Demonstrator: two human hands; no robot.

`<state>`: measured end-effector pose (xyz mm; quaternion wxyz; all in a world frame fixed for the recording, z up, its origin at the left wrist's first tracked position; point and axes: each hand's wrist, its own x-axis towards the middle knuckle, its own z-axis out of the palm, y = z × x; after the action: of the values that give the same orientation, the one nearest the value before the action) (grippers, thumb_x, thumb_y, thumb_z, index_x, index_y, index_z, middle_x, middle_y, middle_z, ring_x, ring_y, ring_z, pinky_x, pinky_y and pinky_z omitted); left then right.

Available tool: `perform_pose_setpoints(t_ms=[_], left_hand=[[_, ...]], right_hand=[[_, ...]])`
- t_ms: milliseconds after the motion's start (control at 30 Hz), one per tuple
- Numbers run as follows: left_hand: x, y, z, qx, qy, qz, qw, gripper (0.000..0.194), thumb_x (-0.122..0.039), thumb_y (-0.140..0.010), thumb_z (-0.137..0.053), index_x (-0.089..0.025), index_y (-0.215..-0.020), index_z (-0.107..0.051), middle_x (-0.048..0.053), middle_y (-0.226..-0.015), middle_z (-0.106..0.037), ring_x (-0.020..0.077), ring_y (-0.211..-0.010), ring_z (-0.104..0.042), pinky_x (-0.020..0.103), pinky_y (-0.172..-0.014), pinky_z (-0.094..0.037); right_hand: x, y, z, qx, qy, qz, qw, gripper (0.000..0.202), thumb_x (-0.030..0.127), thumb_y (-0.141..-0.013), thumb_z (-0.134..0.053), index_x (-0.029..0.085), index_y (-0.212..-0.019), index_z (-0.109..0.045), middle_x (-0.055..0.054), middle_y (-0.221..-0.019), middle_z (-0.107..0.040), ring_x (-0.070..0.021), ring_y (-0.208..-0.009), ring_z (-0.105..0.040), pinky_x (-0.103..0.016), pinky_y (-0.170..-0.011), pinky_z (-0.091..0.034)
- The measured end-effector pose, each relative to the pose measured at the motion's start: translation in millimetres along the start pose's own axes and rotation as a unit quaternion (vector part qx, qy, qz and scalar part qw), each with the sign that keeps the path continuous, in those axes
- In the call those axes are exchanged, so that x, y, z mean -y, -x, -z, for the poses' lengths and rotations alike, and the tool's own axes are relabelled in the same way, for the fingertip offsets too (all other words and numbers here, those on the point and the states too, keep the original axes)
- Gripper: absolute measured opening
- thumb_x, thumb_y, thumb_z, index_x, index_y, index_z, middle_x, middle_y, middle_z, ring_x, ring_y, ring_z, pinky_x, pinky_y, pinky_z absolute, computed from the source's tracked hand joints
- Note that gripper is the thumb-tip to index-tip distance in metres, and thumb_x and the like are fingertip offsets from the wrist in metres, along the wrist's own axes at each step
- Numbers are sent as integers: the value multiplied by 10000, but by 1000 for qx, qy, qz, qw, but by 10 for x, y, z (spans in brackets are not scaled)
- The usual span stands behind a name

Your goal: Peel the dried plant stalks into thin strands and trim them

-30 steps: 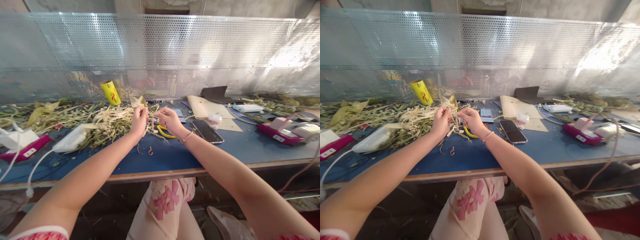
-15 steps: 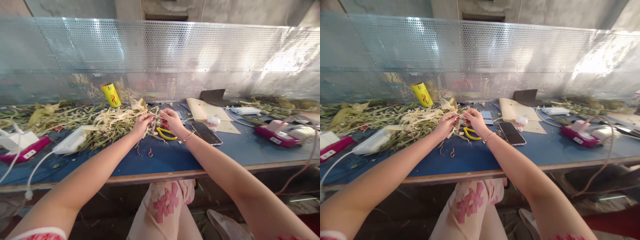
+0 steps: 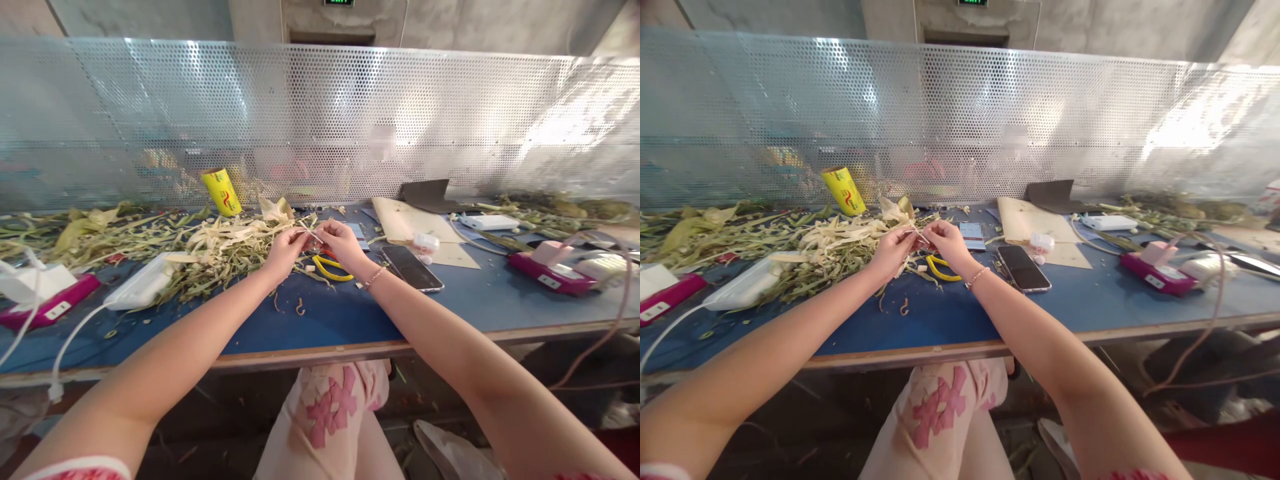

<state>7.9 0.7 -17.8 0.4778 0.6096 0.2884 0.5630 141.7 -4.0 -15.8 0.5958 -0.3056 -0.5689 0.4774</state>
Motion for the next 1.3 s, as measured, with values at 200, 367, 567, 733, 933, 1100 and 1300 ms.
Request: perform_pose_setpoints(t_ms=[200, 367, 567, 733, 933, 1100, 1300], left_hand=[[-39, 5, -17, -29, -1, 22, 999, 112, -243, -689, -627, -150, -741, -590, -8, -650, -595, 79, -575, -540, 230, -615, -465], [-62, 19, -10, -20, -29, 17, 999, 84, -214, -716, -593, -153, -773, -585, -19, -633, -574, 60, -517, -494, 200, -544, -425], [-43, 13, 13, -8, -64, 7, 998, 96, -176, -746, -528, -143, -824, -573, -12, -665, -585, 59, -523, -478, 197, -535, -391], [-55, 29, 4, 11, -88, 16, 996, 144, -178, -740, -513, -144, -861, -584, -18, -674, -588, 69, -561, -507, 214, -590, -428], [-66, 42, -6, 32, -125, 2, 992, 147, -218, -695, -567, -141, -815, -605, -3, -729, -624, 100, -645, -571, 272, -708, -484], [-47, 42, -6, 38, -135, 7, 990, 179, -249, -685, -591, -137, -822, -617, 16, -778, -654, 123, -668, -591, 308, -729, -498], [-47, -25, 50, -64, -152, 30, 986, 75, -164, -750, -515, -136, -793, -570, 13, -708, -622, 113, -621, -585, 277, -674, -498]], right_hand=[[21, -7, -7, 2, 80, 44, 996, 258, 320, -580, -683, 176, -719, -519, 56, -593, -523, -63, -529, -479, -201, -509, -383], [22, -20, 22, -10, 170, 113, 979, 212, 269, -625, -661, 186, -783, -547, 38, -676, -527, -77, -611, -506, -216, -591, -413], [1, -32, 64, -9, 241, 151, 959, 206, 283, -670, -650, 192, -833, -560, 10, -767, -544, -92, -641, -538, -235, -601, -443], [4, -15, 95, 2, 316, 203, 927, 108, 268, -713, -633, 182, -750, -578, -20, -796, -556, -100, -633, -526, -243, -585, -457], [26, 19, 92, 12, 380, 240, 893, 60, 190, -786, -532, 179, -758, -584, -24, -764, -564, -114, -659, -520, -239, -597, -446], [38, 17, 75, 4, 396, 232, 889, 108, 181, -787, -524, 164, -696, -578, -19, -704, -567, -113, -657, -504, -231, -621, -420], [-15, -14, 93, 48, 431, 146, 889, 47, 161, -740, -574, 149, -744, -619, -8, -694, -584, -105, -657, -516, -225, -647, -420]])
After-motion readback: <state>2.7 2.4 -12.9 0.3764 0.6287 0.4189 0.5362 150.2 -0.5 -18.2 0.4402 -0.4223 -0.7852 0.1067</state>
